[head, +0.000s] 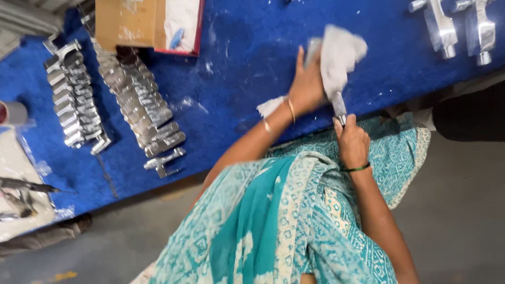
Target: The person cleans various metal hardware components by wiping them with a white cloth. They handle different pieces one at a time, removing residue and placing them back on the blue workbench.
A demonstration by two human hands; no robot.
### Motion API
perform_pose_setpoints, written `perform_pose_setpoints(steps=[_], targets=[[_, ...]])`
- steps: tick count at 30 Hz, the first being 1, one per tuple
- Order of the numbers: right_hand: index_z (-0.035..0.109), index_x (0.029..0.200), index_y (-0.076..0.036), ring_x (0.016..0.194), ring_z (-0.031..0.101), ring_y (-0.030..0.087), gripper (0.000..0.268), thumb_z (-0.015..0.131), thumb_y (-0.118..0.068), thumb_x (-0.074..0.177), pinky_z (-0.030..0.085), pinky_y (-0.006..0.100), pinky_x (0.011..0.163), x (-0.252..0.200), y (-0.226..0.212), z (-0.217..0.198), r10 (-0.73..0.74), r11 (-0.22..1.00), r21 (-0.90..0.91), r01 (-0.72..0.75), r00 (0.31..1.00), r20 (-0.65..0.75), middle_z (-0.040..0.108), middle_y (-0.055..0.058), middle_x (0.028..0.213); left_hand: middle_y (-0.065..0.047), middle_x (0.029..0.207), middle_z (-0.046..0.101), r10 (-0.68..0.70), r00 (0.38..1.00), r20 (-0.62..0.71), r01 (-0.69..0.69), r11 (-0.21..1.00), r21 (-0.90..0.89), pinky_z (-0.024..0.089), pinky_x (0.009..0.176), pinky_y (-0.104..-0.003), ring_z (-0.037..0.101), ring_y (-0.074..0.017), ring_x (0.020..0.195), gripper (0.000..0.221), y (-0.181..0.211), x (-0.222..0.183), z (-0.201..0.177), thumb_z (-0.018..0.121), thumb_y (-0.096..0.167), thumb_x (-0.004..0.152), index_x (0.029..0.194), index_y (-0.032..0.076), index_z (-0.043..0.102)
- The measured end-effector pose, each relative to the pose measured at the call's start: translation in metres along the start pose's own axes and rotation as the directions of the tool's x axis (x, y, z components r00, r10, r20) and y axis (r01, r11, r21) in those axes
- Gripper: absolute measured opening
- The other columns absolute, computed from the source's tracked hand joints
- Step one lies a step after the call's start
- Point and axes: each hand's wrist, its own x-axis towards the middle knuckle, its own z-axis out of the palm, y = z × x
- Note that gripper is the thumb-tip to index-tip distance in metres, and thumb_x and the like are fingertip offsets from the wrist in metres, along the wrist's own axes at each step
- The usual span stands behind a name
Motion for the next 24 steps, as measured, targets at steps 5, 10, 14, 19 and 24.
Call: perform_pose_setpoints(steps=[5, 10, 14, 19, 24], targets=[[0.05, 0.104, -0.001, 0.074, 0.063, 0.055, 0.042, 0.056, -0.042, 0.11, 0.048, 0.063, 0.066, 0.002, -0.027, -0.029, -0.008, 0.999, -0.043, 0.008, 1.0, 0.004, 0.066, 0.031, 0.079, -0.018, 0.156, 0.038, -0.082, 0.953, -0.293, 0.035, 0.986, -0.162, 0.005, 0.114, -0.072, 0.021, -0.0368, 0.148, 0.067, -0.063, 0.059, 0.0, 0.064, 0.046, 0.09, 0.146, 0.012, 0.051], [0.052, 0.112, 0.001, 0.093, 0.06, 0.048, 0.039, 0.066, -0.034, 0.104, 0.049, 0.056, 0.077, 0.001, -0.052, -0.057, -0.184, 0.983, -0.049, 0.178, 0.941, -0.283, 0.061, 0.026, 0.101, -0.016, 0.148, 0.043, -0.166, 0.983, -0.083, -0.028, 0.309, -0.951, 0.013, 0.11, -0.066, 0.029, -0.0338, 0.141, 0.061, -0.098, 0.031, -0.013, 0.064, 0.043, 0.092, 0.142, 0.01, 0.052], [0.053, 0.119, 0.003, 0.099, 0.056, 0.045, 0.045, 0.072, -0.032, 0.099, 0.048, 0.053, 0.081, 0.016, -0.057, -0.038, -0.213, 0.977, -0.06, 0.205, 0.942, -0.261, 0.056, 0.025, 0.108, -0.015, 0.142, 0.047, -0.144, 0.987, 0.066, 0.025, -0.271, -0.962, 0.02, 0.107, -0.061, 0.035, -0.0314, 0.135, 0.056, -0.119, -0.024, -0.02, 0.063, 0.04, 0.093, 0.139, 0.009, 0.054], [0.057, 0.114, -0.002, 0.092, 0.06, 0.039, 0.028, 0.067, -0.027, 0.108, 0.05, 0.047, 0.078, 0.048, -0.047, -0.037, -0.247, 0.968, -0.024, 0.249, 0.932, -0.267, 0.061, 0.019, 0.105, -0.014, 0.135, 0.052, -0.237, 0.97, 0.049, -0.048, -0.389, -0.92, 0.029, 0.104, -0.055, 0.042, -0.0284, 0.128, 0.05, -0.129, -0.06, -0.032, 0.063, 0.036, 0.095, 0.135, 0.007, 0.056], [0.058, 0.111, -0.005, 0.054, 0.045, 0.006, 0.035, 0.047, -0.039, 0.11, 0.034, 0.022, 0.047, 0.044, -0.036, -0.072, 0.06, 0.38, 0.875, -0.299, 0.952, 0.299, 0.06, 0.002, 0.077, -0.012, 0.128, 0.057, -0.277, 0.96, 0.029, -0.07, -0.341, -0.937, 0.037, 0.1, -0.049, 0.05, -0.0254, 0.121, 0.044, -0.104, -0.059, -0.013, 0.062, 0.033, 0.097, 0.131, 0.005, 0.057]])
